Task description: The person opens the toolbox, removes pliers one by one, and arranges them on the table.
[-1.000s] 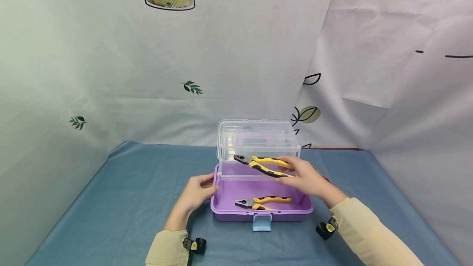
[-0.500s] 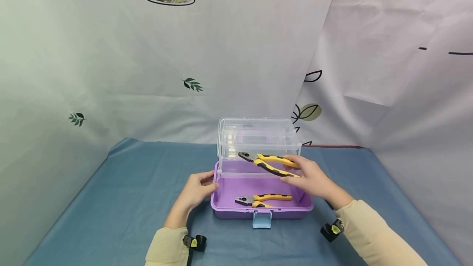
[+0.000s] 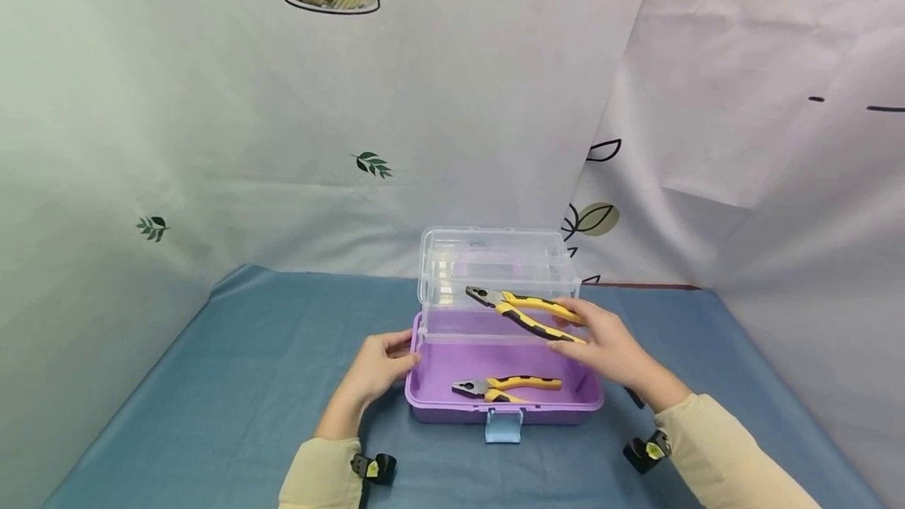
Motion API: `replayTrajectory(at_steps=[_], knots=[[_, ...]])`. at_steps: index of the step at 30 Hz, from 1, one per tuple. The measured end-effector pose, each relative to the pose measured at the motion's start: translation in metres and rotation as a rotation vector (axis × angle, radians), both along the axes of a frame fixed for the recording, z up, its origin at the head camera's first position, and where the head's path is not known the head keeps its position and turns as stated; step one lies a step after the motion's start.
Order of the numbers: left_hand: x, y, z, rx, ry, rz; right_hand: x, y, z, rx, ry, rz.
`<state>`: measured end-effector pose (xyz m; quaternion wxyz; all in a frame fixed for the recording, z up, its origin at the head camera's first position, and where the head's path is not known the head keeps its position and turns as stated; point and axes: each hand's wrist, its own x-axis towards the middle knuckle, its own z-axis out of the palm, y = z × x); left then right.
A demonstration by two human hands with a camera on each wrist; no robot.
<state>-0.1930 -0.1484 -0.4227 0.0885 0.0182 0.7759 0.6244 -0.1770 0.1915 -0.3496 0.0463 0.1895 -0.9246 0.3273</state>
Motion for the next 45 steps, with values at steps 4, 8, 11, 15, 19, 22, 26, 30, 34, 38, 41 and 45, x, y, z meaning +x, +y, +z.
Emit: replayTrajectory(at_steps=[4, 8, 11, 15, 19, 22, 26, 30, 34, 38, 41, 45], knots=[[0.001, 0.000, -0.001, 0.005, 0.002, 0.006, 0.002, 0.001, 0.000, 0.006, 0.009, -0.027], [0.001, 0.000, -0.001, 0.009, 0.012, 0.006, 0.003, 0.003, 0.000, 0.010, 0.018, -0.048], [0.001, 0.000, -0.001, 0.008, 0.019, -0.001, 0.005, 0.004, 0.000, 0.010, 0.024, -0.061], [0.001, 0.000, -0.001, 0.007, 0.018, -0.005, 0.007, 0.006, -0.001, 0.004, 0.043, -0.059], [0.001, 0.001, 0.000, 0.010, 0.015, -0.009, 0.011, 0.008, -0.002, -0.006, 0.058, -0.070], [0.000, 0.002, 0.000, 0.014, 0.020, -0.013, 0.013, 0.010, -0.002, -0.016, 0.068, -0.080], [0.001, 0.001, -0.001, 0.019, 0.029, -0.021, 0.015, 0.011, -0.002, -0.016, 0.085, -0.088], [0.001, 0.000, -0.001, 0.025, 0.037, -0.030, 0.015, 0.013, -0.003, -0.012, 0.090, -0.099], [0.002, -0.001, 0.001, 0.024, 0.041, -0.034, 0.016, 0.013, -0.004, -0.018, 0.097, -0.104], [0.003, -0.002, 0.003, 0.023, 0.042, -0.026, 0.016, 0.014, -0.004, -0.029, 0.109, -0.110], [0.002, -0.001, 0.004, 0.012, 0.038, -0.014, 0.016, 0.015, -0.005, -0.039, 0.105, -0.117], [0.003, 0.000, 0.003, 0.005, 0.035, -0.014, 0.017, 0.018, -0.005, -0.049, 0.088, -0.134]])
